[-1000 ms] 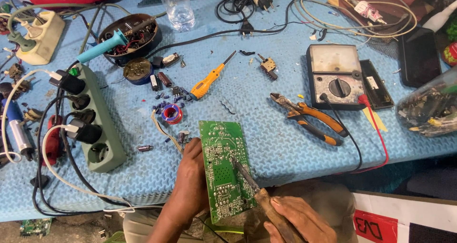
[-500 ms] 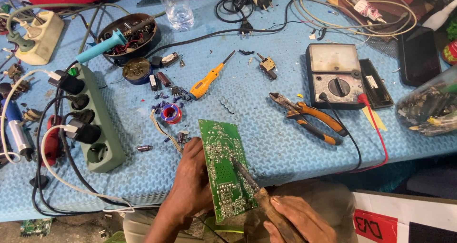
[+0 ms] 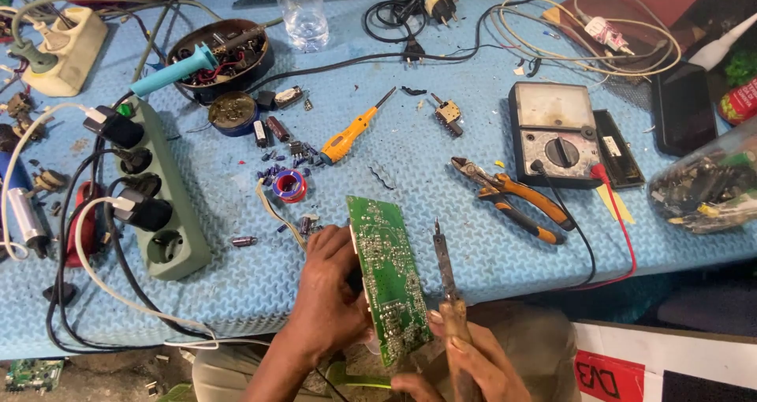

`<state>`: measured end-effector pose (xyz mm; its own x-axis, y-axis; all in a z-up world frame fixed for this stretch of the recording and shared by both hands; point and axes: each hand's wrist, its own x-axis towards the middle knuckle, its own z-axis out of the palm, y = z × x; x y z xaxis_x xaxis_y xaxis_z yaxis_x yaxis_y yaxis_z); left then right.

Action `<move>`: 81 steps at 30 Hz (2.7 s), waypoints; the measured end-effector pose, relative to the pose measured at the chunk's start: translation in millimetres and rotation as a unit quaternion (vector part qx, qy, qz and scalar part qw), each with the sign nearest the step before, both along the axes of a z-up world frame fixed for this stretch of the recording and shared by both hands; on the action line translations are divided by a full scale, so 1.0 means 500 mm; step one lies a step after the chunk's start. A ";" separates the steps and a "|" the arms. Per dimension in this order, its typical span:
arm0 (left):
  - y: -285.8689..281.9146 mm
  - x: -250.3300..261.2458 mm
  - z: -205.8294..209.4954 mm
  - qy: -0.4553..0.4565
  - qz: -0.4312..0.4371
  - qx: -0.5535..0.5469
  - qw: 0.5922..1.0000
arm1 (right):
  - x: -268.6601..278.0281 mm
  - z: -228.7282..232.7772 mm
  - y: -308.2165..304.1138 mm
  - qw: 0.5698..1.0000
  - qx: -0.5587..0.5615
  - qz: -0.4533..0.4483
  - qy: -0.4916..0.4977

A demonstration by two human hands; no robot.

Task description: Soldering and desoldering electronic components on a printed circuit board at a repair station.

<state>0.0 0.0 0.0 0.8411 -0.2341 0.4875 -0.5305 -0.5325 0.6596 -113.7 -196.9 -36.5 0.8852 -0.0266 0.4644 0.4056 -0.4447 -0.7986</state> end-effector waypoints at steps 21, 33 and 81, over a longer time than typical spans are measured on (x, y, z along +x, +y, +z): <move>0.011 -0.004 -0.033 -0.016 -0.010 -0.015 1.000 | 0.033 0.050 0.035 0.954 -0.031 -0.298 -0.013; -0.023 0.001 -0.034 -0.018 0.010 -0.032 0.999 | 0.041 0.009 0.017 0.960 0.007 -0.274 -0.056; -0.025 0.008 -0.029 -0.047 0.000 0.036 0.998 | 0.004 0.021 0.032 0.996 0.022 -0.088 -0.014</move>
